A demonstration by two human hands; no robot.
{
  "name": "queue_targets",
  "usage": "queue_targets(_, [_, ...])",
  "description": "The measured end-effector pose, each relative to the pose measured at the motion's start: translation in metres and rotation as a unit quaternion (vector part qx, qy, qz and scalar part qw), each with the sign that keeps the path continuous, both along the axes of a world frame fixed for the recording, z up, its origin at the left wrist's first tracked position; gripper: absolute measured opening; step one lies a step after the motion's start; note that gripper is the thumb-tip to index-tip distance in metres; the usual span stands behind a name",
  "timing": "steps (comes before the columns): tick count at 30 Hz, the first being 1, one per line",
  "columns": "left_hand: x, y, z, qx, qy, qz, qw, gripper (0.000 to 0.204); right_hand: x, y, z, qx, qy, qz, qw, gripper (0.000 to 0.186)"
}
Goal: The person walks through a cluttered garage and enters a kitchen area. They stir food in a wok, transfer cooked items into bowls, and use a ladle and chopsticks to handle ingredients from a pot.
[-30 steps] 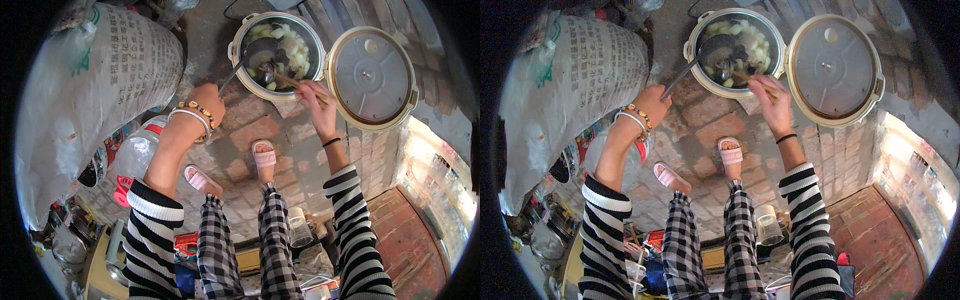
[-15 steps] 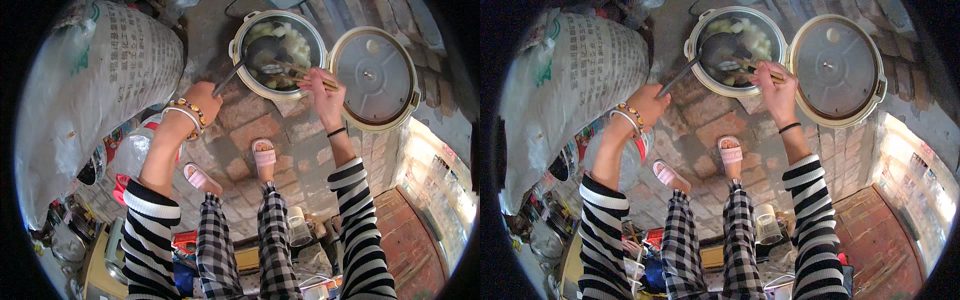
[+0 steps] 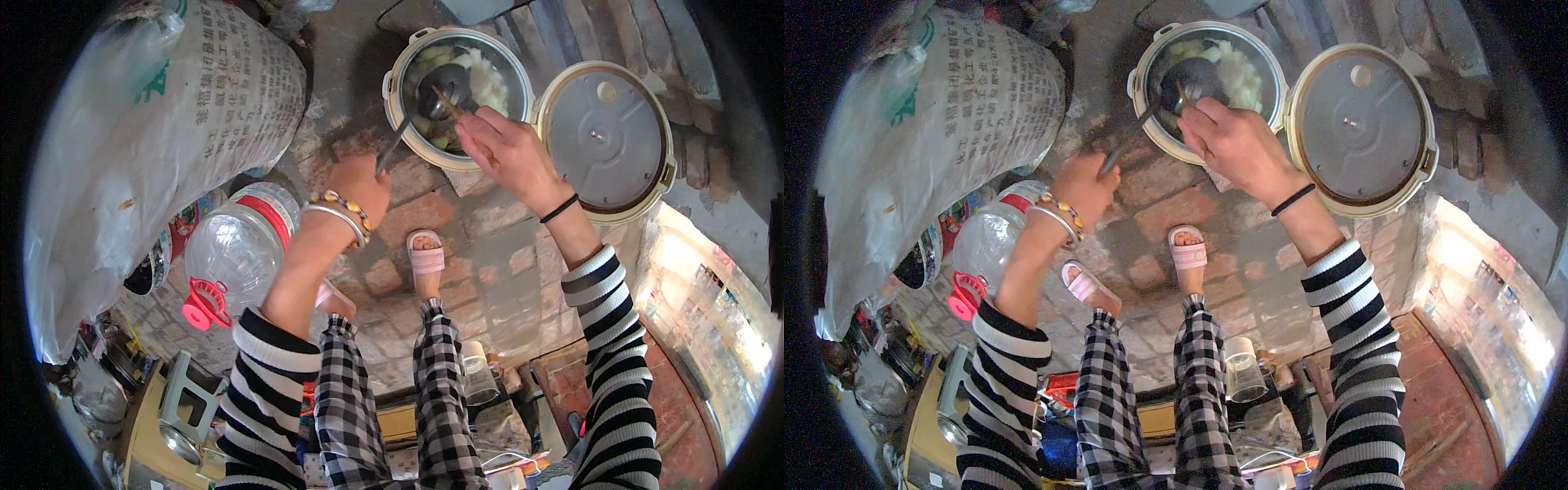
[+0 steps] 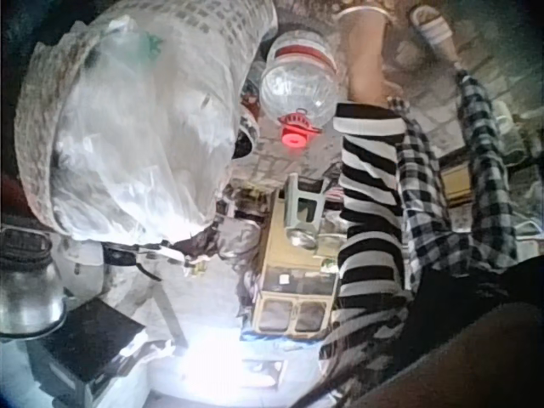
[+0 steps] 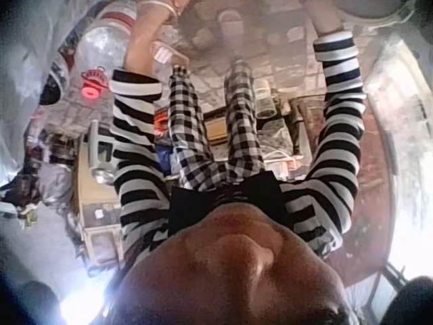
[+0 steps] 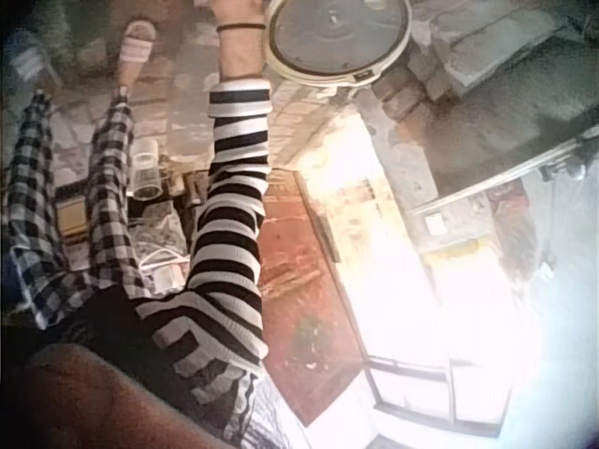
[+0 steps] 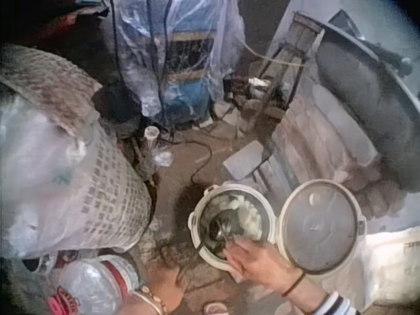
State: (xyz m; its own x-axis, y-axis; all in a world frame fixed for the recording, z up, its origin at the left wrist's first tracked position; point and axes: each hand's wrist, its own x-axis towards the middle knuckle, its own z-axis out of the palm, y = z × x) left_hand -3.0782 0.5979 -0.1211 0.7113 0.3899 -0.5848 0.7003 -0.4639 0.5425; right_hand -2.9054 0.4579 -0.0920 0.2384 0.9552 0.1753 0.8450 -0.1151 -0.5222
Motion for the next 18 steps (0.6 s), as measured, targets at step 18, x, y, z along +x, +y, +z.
queue_targets(18, [-0.003,-0.055,0.068,-0.104,-0.032,0.115,0.987,0.018,0.006,0.005,0.093,-0.038,-0.014,-0.021,0.999,0.006])
